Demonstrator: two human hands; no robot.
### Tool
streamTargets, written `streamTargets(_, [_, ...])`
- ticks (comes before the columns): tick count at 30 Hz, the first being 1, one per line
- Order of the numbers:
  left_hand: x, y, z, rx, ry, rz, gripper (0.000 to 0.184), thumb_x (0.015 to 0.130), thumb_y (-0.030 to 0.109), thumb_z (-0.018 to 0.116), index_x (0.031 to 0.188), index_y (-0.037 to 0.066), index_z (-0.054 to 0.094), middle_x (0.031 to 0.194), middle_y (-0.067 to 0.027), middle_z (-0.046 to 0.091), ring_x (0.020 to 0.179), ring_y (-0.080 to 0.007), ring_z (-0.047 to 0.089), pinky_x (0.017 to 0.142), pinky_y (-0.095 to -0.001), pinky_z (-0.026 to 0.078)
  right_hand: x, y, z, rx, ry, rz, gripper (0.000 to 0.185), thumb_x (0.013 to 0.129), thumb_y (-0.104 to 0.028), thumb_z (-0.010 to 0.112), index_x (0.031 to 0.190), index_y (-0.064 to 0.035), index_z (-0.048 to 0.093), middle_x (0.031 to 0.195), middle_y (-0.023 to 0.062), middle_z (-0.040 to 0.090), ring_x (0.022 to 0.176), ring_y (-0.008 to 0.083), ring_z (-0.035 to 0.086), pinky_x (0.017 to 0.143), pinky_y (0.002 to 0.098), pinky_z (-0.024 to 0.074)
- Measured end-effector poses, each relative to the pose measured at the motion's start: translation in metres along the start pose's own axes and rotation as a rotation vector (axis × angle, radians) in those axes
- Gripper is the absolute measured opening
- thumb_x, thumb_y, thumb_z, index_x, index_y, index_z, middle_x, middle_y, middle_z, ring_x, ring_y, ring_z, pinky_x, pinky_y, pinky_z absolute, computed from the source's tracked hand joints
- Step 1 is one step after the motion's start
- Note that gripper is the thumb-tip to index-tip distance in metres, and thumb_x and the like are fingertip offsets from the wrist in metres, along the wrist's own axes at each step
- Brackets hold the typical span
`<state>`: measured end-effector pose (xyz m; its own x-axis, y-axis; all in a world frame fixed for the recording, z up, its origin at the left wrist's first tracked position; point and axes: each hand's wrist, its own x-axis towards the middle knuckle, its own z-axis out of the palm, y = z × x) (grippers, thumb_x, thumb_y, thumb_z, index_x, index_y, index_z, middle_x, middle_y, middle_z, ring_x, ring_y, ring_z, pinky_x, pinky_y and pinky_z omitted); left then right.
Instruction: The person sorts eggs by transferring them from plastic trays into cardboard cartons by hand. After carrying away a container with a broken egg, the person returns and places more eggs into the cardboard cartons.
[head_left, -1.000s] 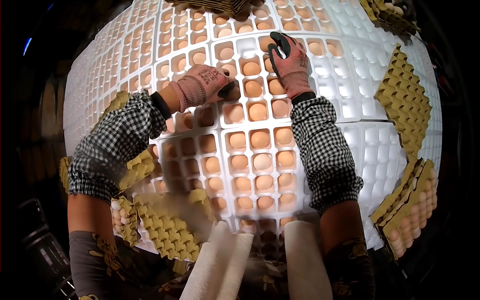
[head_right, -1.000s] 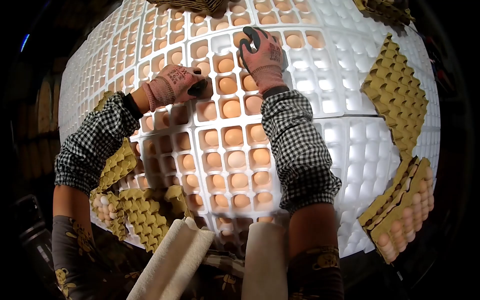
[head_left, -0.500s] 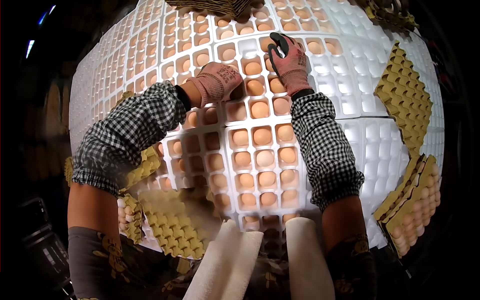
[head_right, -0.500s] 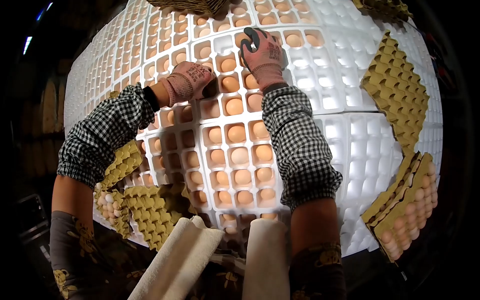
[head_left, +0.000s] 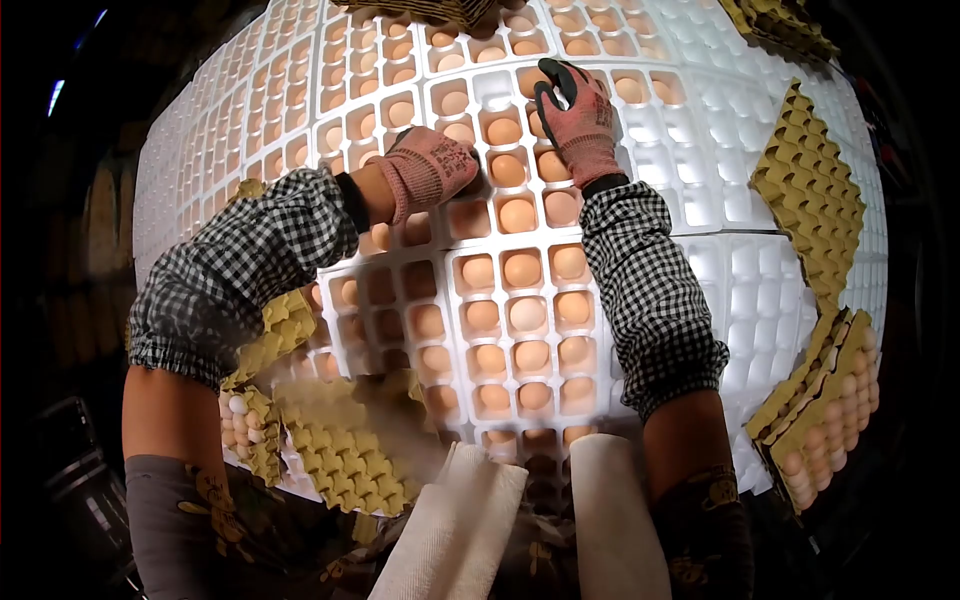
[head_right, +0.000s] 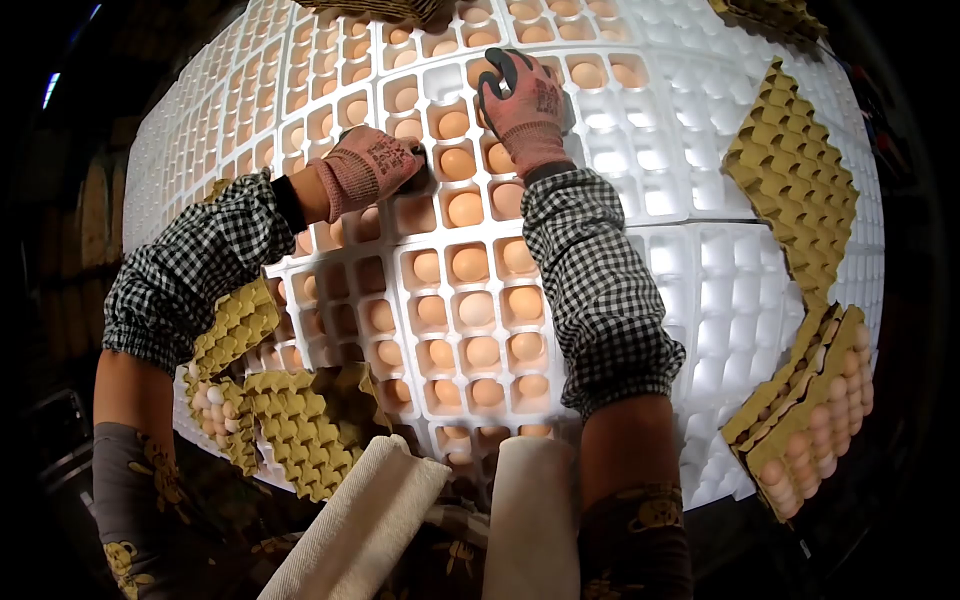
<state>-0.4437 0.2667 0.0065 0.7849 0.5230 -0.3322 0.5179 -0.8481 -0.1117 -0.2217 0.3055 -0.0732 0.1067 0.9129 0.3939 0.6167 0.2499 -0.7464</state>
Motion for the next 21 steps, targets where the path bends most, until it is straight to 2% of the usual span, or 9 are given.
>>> streamTargets(1, [0.004,0.000,-0.003,-0.008,-0.019,0.027,0.009,0.084,0.015,0.060,0.089,0.008,0.065,0.094,-0.0089,0.066,0.077,-0.0280,0.068,0.064,-0.0389,0.055,0.002,0.001,0.001,0.000,-0.014,0.009,0.039,0.081,-0.026,0.072,0.118,-0.0163,0.067,0.117,0.0081,0.065,0.110,0.0318,0.059,0.096,0.0429,0.0478])
streamTargets(4, [0.015,0.001,-0.015,0.017,-0.153,-0.043,0.013,0.081,0.017,0.065,0.091,0.009,0.068,0.090,-0.0093,0.068,0.081,-0.0287,0.068,0.069,-0.0396,0.056,0.003,0.003,0.004,-0.042,-0.012,-0.002,0.040,0.081,-0.027,0.071,0.119,-0.0161,0.065,0.119,0.0082,0.064,0.111,0.0314,0.058,0.098,0.0439,0.0466])
streamTargets(7, [0.019,-0.005,-0.022,-0.099,-0.160,-0.062,0.024,0.075,0.021,0.071,0.097,0.011,0.069,0.089,-0.0094,0.070,0.087,-0.0297,0.068,0.075,-0.0399,0.056,0.002,0.004,0.002,-0.034,-0.009,-0.012,0.040,0.082,-0.027,0.071,0.119,-0.0171,0.065,0.120,0.0078,0.064,0.111,0.0312,0.058,0.100,0.0443,0.0452])
streamTargets(9, [0.024,-0.007,-0.026,-0.110,-0.314,-0.124,0.034,0.069,0.025,0.076,0.100,0.013,0.069,0.093,-0.0091,0.070,0.092,-0.0304,0.068,0.078,-0.0403,0.055,0.002,0.002,0.001,-0.023,-0.019,0.001,0.039,0.082,-0.027,0.071,0.119,-0.0174,0.065,0.119,0.0078,0.064,0.111,0.0308,0.058,0.101,0.0444,0.0448])
streamTargets(13, [0.017,-0.010,-0.024,-0.084,-0.216,-0.073,0.034,0.070,0.027,0.076,0.098,0.010,0.068,0.090,-0.0098,0.069,0.089,-0.0304,0.068,0.077,-0.0408,0.054,0.002,0.004,0.002,-0.013,-0.018,0.010,0.038,0.082,-0.027,0.071,0.118,-0.0170,0.066,0.119,0.0078,0.064,0.110,0.0306,0.058,0.099,0.0436,0.0459])
streamTargets(15, [0.015,-0.010,-0.027,-0.086,-0.259,-0.081,0.035,0.070,0.029,0.077,0.097,0.010,0.067,0.089,-0.0100,0.068,0.088,-0.0304,0.068,0.076,-0.0415,0.054,0.002,0.004,0.002,-0.036,-0.006,-0.009,0.037,0.082,-0.027,0.072,0.117,-0.0170,0.066,0.119,0.0079,0.064,0.110,0.0307,0.058,0.099,0.0435,0.0463])
streamTargets(17, [0.006,-0.009,-0.029,-0.116,-0.149,-0.106,0.036,0.070,0.030,0.079,0.096,0.009,0.067,0.089,-0.0101,0.068,0.088,-0.0303,0.068,0.076,-0.0424,0.054,0.002,0.005,0.003,-0.047,-0.005,-0.018,0.039,0.082,-0.027,0.072,0.119,-0.0174,0.065,0.119,0.0079,0.064,0.111,0.0306,0.058,0.098,0.0437,0.0463])
streamTargets(19, [-0.008,-0.009,-0.030,-0.122,-0.088,-0.120,0.039,0.070,0.030,0.078,0.101,0.009,0.068,0.093,-0.0102,0.069,0.089,-0.0296,0.068,0.077,-0.0409,0.054,0.002,0.005,0.002,-0.039,0.016,-0.050,0.040,0.082,-0.028,0.072,0.120,-0.0177,0.065,0.119,0.0078,0.064,0.112,0.0305,0.058,0.099,0.0432,0.0462])
streamTargets(21, [-0.024,-0.013,-0.027,-0.287,-0.003,-0.233,0.043,0.072,0.029,0.078,0.109,0.009,0.068,0.099,-0.0102,0.069,0.091,-0.0293,0.068,0.078,-0.0393,0.055,-0.001,0.001,0.000,-0.081,0.126,-0.145,0.045,0.081,-0.027,0.074,0.123,-0.0157,0.063,0.120,0.0091,0.063,0.111,0.0318,0.058,0.099,0.0438,0.0457])
